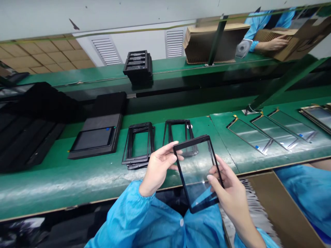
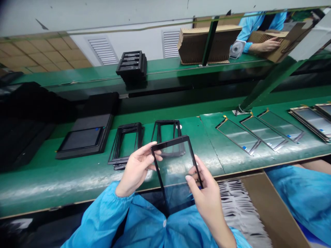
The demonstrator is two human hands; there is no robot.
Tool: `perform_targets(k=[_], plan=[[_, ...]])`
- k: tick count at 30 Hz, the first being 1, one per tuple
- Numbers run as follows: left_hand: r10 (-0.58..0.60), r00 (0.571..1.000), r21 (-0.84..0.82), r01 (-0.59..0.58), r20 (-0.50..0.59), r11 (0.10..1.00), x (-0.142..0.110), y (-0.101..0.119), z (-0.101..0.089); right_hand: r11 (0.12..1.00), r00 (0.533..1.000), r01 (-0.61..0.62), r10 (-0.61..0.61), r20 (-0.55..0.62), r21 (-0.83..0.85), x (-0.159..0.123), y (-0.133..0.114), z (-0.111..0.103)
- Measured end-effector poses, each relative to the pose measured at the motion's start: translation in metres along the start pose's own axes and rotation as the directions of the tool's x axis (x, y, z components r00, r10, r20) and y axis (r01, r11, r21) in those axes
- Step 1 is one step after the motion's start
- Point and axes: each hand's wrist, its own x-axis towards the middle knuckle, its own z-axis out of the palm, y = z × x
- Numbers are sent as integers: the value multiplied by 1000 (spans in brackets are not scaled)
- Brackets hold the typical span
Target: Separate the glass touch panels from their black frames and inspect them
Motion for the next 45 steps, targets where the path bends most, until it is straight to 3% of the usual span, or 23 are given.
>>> perform_targets(k=[6,11,13,16,19,24,32,34,37,39,40,42,45], plan=[[-17,1000,36,17,0,999,1,-2,0,994,998,57,-57,1,-95,-2,7,1],[12,1000,156,-9,-21,988,-2,3,-1,896,958,268,-287,-1,-354,5,-3,-5],[21,1000,243,-23,13,970,-5,8,0,917,959,277,-280,31,-287,15,-17,-8],[-10,997,342,-18,80,940,-13,18,3,988,983,145,-137,125,-55,29,-42,-10],[-20,995,391,-21,100,920,-21,25,4,999,989,48,-51,141,24,37,-59,-8],[-9,996,417,-29,88,908,-25,22,0,997,988,16,-27,154,76,37,-62,-2],[15,995,475,-58,94,878,-23,15,-13,993,995,53,-61,76,102,32,-60,3],[78,987,553,-142,137,821,-23,19,-11,994,994,66,-73,75,93,29,-60,6],[156,930,732,-360,334,579,-21,29,2,995,978,78,-88,191,55,26,-58,18],[38,875,767,-443,482,465,-19,36,12,996,949,51,-73,306,80,25,-55,26],[-59,850,766,-441,524,468,-17,39,16,993,931,13,-54,360,115,26,-53,28],[-220,810,764,-369,544,529,-15,41,19,980,886,-89,-5,464,180,28,-49,25],[-312,817,747,-202,486,633,-18,34,12,981,813,-160,70,578,107,35,-40,2]])
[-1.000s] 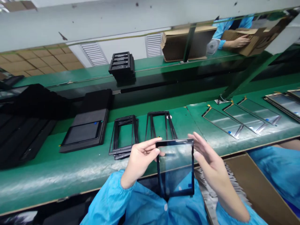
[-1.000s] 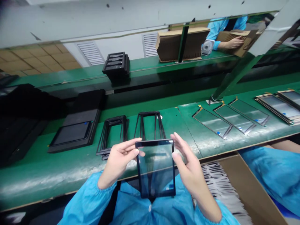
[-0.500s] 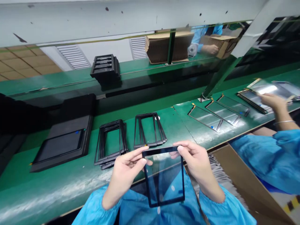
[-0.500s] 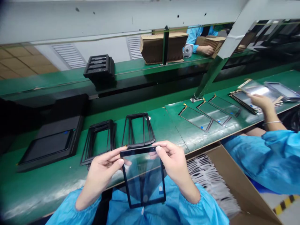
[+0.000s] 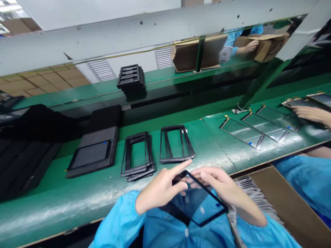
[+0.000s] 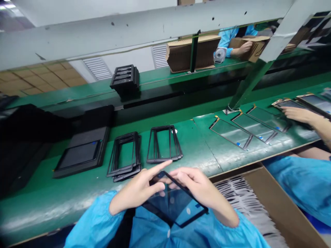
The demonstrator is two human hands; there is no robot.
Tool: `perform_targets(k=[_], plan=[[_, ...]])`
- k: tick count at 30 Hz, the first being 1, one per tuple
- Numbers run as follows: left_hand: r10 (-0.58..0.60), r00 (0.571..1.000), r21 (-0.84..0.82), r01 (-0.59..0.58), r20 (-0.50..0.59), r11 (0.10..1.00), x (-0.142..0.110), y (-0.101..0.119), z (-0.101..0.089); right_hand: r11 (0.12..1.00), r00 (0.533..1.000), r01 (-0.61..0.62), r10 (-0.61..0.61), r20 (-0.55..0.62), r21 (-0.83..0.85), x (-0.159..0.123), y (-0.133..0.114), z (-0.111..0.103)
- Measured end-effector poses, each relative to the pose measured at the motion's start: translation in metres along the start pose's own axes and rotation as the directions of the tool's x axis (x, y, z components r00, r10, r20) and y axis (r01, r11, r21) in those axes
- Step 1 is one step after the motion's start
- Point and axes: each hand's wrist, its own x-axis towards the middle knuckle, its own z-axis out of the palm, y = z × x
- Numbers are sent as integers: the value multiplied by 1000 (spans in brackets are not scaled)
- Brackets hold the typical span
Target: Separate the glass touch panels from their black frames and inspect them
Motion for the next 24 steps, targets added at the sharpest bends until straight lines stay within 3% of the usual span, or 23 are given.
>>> perform_targets(k=[4,7,12,15,21,24], plan=[[-156,983,-286,121,-102,951,-11,-21,9,978,993,-116,113,-27,-174,-16,11,-37],[-195,947,-446,64,-255,893,-16,-30,12,984,985,-119,100,-139,-133,-23,20,-49],[-205,893,-522,-39,-401,852,-15,-30,12,996,916,-43,70,-394,78,-22,23,-38],[-220,874,-541,-58,-434,839,-15,-27,13,996,874,5,40,-484,92,-19,14,-25],[-262,817,-562,-90,-514,822,-20,-25,16,997,844,81,-58,-532,19,-18,6,-13],[-239,831,-551,-95,-503,829,-21,-30,15,994,844,108,-73,-531,34,-20,7,-12]])
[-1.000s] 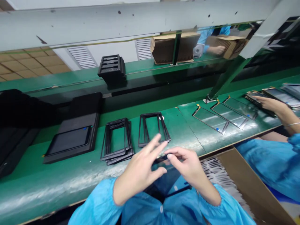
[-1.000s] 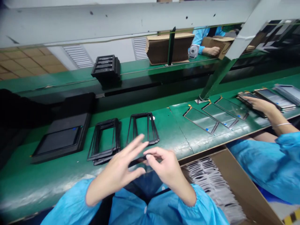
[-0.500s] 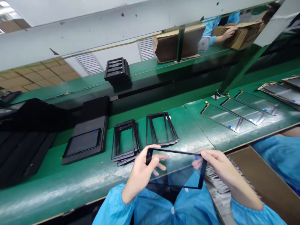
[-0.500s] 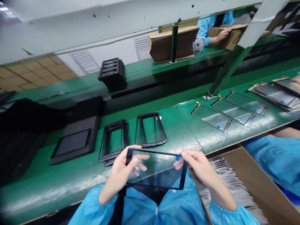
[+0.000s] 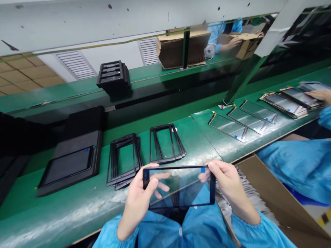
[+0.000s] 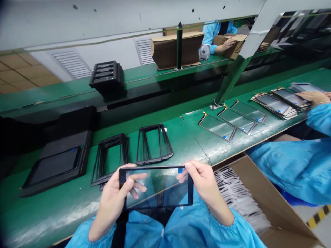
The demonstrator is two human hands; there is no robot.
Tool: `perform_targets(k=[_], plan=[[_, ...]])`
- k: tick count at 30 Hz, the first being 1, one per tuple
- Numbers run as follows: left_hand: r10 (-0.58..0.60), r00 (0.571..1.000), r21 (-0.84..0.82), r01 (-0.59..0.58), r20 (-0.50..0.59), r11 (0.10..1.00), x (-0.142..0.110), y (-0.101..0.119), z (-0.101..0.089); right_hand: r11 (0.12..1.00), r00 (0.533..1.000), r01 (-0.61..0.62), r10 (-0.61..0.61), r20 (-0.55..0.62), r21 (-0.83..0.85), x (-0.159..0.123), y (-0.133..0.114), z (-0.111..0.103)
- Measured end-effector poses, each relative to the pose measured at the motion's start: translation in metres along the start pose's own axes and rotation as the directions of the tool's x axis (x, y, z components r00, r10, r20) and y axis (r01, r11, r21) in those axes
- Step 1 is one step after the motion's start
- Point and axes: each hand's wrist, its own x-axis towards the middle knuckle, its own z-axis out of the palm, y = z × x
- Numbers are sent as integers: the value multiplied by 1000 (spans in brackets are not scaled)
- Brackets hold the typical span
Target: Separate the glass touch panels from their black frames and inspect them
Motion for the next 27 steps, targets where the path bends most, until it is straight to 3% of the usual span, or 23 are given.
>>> perform_targets(k=[12,14,16,18,20,21,23,27], plan=[[35,999,71,-34,-18,997,4,-18,-8,996,998,45,-47,33,75,0,3,4],[139,990,169,-131,-35,977,6,-18,-7,997,997,65,-66,30,36,-2,0,6],[374,926,396,-328,-44,858,10,-11,-4,995,995,98,-98,15,-28,-6,-2,9],[568,814,636,-502,120,586,14,2,2,988,992,126,-125,21,-87,-10,-1,12],[531,752,702,-616,390,356,20,17,9,981,990,138,-131,56,-136,-13,0,14],[464,739,688,-653,488,317,23,23,12,978,989,141,-132,70,-154,-14,0,14],[363,736,660,-675,571,331,29,32,18,974,988,138,-124,88,-178,-15,1,14],[385,740,632,-672,552,386,31,31,23,978,991,100,-82,102,-181,-14,1,13]])
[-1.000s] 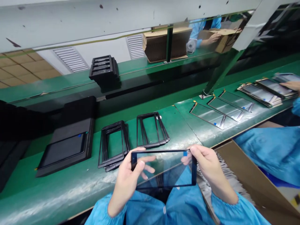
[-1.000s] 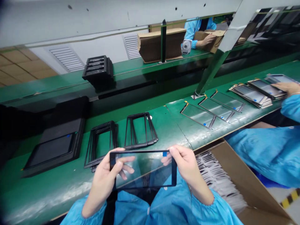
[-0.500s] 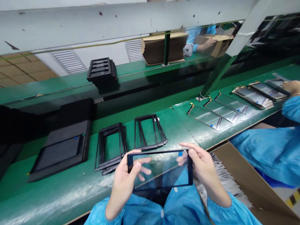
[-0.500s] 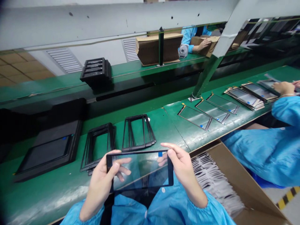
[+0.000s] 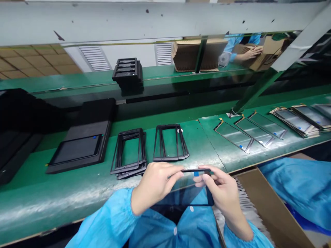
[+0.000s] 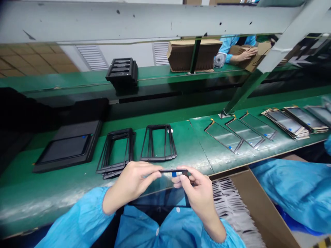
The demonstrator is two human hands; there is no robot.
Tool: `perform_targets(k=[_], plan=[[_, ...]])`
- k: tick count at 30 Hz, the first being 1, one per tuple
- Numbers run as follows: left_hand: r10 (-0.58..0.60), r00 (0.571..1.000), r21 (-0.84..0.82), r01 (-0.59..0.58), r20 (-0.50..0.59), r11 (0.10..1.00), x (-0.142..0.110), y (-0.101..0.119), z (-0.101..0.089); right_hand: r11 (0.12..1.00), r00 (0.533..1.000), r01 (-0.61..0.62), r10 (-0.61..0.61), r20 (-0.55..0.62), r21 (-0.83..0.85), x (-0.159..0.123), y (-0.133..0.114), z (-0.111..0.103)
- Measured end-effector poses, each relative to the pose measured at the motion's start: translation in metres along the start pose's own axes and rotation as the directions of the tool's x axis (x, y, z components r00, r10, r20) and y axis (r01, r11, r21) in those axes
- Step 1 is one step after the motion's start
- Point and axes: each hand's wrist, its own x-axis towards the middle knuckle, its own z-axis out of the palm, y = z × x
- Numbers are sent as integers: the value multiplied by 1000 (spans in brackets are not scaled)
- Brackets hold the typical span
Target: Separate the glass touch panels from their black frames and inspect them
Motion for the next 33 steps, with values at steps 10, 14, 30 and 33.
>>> perform_targets(k=[10,14,30,33], plan=[[-336,909,-569,416,245,710,-17,5,12,963,906,-189,95,413,193,20,-12,2],[-527,822,-795,462,216,393,-26,3,19,967,964,-186,145,224,172,24,-2,-2],[-578,807,-810,417,121,413,-35,2,13,997,991,-15,4,131,78,24,-9,12],[-511,854,-688,430,100,585,-31,4,3,998,976,51,-40,212,-45,26,-12,12]])
